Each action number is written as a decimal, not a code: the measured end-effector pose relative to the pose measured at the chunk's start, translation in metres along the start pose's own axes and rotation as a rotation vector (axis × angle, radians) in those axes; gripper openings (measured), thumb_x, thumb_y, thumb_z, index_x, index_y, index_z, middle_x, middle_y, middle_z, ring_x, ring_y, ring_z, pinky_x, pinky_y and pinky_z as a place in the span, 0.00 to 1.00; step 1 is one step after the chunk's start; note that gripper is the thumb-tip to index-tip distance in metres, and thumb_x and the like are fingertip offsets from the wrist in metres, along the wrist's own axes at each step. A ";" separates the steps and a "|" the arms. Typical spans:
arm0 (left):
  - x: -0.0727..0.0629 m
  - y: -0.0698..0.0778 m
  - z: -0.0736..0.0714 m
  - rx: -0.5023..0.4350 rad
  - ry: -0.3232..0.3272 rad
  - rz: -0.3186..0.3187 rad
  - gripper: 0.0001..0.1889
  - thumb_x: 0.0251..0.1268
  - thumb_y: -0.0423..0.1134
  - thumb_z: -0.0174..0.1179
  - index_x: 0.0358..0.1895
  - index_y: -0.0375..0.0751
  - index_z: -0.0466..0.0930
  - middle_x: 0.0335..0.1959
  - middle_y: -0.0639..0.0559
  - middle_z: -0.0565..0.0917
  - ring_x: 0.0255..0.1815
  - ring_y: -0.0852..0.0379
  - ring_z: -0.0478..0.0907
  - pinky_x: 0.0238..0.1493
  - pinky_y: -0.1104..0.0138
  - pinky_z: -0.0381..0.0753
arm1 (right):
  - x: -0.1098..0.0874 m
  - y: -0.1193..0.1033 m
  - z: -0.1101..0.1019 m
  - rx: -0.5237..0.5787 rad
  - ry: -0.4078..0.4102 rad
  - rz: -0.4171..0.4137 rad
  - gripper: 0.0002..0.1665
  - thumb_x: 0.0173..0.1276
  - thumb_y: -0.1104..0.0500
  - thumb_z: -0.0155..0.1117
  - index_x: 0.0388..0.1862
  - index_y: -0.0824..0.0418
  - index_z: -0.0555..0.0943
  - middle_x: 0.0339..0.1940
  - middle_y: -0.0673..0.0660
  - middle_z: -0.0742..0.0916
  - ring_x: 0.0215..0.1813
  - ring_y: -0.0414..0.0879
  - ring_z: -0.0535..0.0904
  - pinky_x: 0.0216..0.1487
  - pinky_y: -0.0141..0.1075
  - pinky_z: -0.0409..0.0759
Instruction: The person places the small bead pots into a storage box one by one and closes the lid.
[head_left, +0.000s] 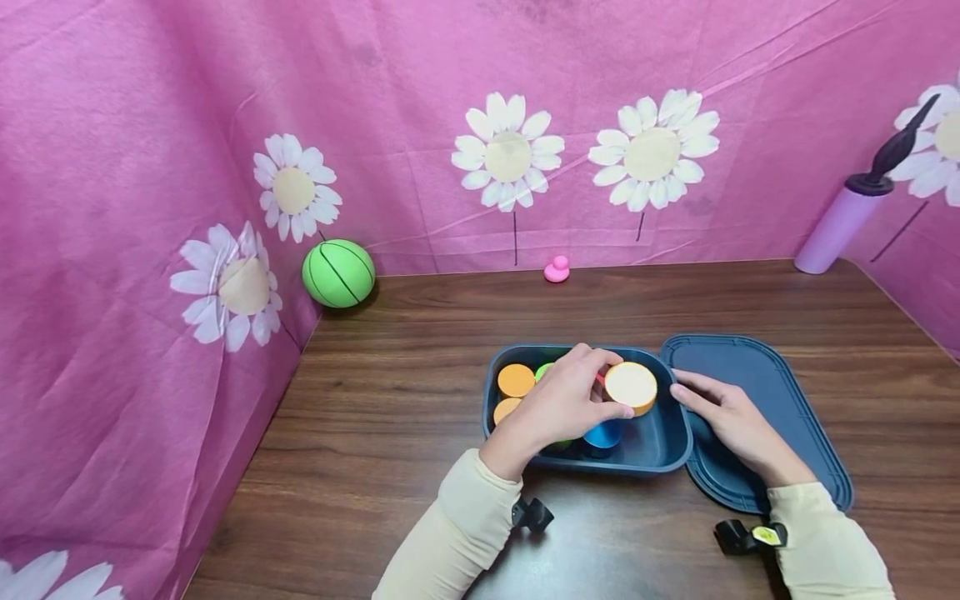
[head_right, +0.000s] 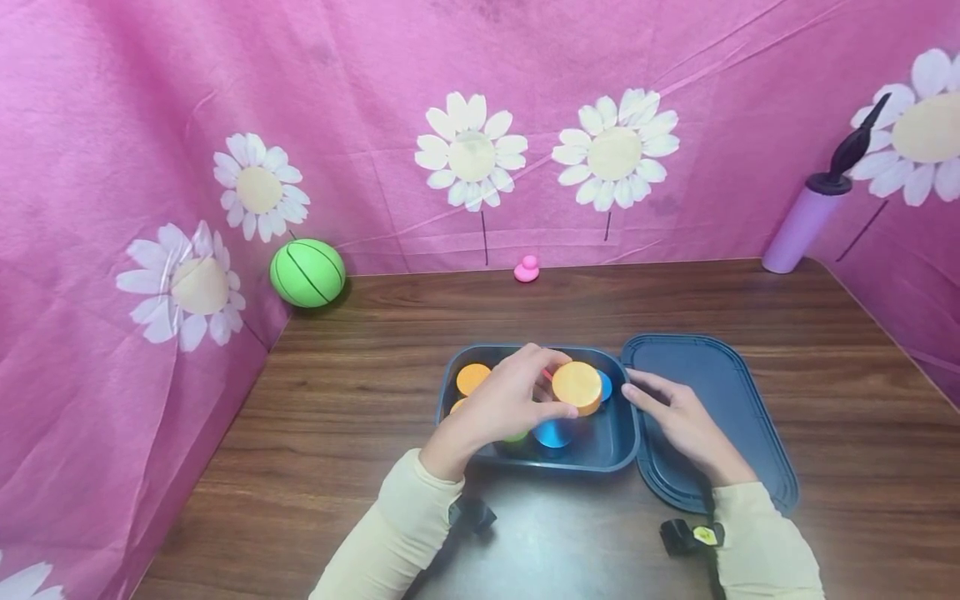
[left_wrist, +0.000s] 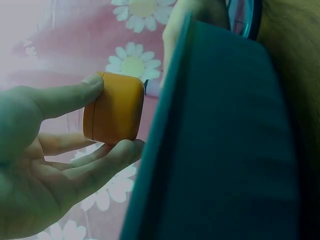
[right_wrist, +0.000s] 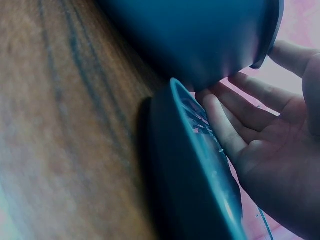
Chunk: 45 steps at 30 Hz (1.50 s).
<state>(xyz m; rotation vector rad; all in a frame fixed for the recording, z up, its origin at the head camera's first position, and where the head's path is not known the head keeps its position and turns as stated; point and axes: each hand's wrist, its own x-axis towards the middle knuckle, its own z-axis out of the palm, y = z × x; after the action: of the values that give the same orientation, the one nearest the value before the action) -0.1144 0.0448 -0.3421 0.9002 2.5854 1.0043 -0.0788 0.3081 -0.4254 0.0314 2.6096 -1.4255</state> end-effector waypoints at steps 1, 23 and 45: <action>0.001 0.001 0.002 0.016 -0.003 0.002 0.30 0.59 0.49 0.73 0.65 0.47 0.76 0.46 0.54 0.77 0.38 0.67 0.71 0.35 0.79 0.74 | 0.000 0.000 0.000 0.002 0.001 -0.001 0.41 0.81 0.41 0.48 0.77 0.70 0.61 0.76 0.75 0.67 0.75 0.72 0.60 0.67 0.71 0.61; 0.013 0.000 0.032 0.001 -0.094 0.043 0.27 0.54 0.46 0.77 0.58 0.48 0.82 0.42 0.60 0.82 0.41 0.70 0.71 0.37 0.81 0.72 | 0.000 -0.001 0.000 0.028 -0.004 0.003 0.40 0.81 0.42 0.48 0.77 0.70 0.61 0.76 0.76 0.66 0.75 0.74 0.58 0.67 0.75 0.58; 0.017 -0.001 0.053 0.116 -0.120 0.020 0.27 0.53 0.50 0.77 0.58 0.51 0.83 0.41 0.63 0.79 0.43 0.70 0.68 0.36 0.80 0.70 | 0.000 0.003 -0.001 0.001 -0.002 -0.004 0.39 0.81 0.43 0.48 0.77 0.71 0.61 0.75 0.77 0.65 0.73 0.74 0.60 0.65 0.75 0.60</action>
<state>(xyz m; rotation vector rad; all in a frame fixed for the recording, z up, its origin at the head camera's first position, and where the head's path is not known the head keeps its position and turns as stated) -0.1068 0.0834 -0.3823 0.9848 2.5597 0.7857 -0.0790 0.3109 -0.4274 0.0246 2.6087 -1.4281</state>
